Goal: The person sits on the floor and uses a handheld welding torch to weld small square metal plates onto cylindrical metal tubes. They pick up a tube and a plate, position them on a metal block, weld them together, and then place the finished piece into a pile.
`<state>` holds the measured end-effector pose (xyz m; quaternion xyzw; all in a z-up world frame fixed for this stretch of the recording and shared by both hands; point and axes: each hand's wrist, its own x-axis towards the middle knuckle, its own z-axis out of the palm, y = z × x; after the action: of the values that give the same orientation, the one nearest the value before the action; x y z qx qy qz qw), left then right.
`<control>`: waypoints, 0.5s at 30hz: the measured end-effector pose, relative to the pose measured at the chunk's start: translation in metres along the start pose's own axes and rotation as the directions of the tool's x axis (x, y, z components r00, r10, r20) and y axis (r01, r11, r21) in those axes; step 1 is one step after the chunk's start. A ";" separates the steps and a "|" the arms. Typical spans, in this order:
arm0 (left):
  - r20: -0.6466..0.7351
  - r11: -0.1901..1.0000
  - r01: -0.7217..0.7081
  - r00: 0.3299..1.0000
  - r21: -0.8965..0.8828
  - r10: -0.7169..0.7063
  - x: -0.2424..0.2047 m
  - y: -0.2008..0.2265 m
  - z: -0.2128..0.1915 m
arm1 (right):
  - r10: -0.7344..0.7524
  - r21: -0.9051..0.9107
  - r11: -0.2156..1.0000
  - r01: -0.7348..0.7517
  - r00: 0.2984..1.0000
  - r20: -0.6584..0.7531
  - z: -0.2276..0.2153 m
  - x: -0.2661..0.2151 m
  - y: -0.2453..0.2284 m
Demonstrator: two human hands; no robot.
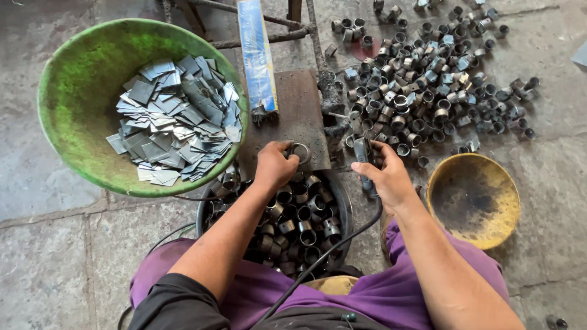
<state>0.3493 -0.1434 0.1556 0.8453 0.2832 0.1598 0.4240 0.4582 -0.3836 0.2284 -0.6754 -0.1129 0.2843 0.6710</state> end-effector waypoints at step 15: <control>0.090 0.999 -0.032 0.995 -0.032 0.034 -0.002 0.013 -0.011 | -0.073 -0.034 0.997 0.072 0.997 -0.035 0.003 -0.001 0.010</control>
<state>0.3468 -0.1440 0.1726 0.8497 0.2473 0.1328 0.4463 0.4529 -0.3822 0.2193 -0.6867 -0.1298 0.2454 0.6718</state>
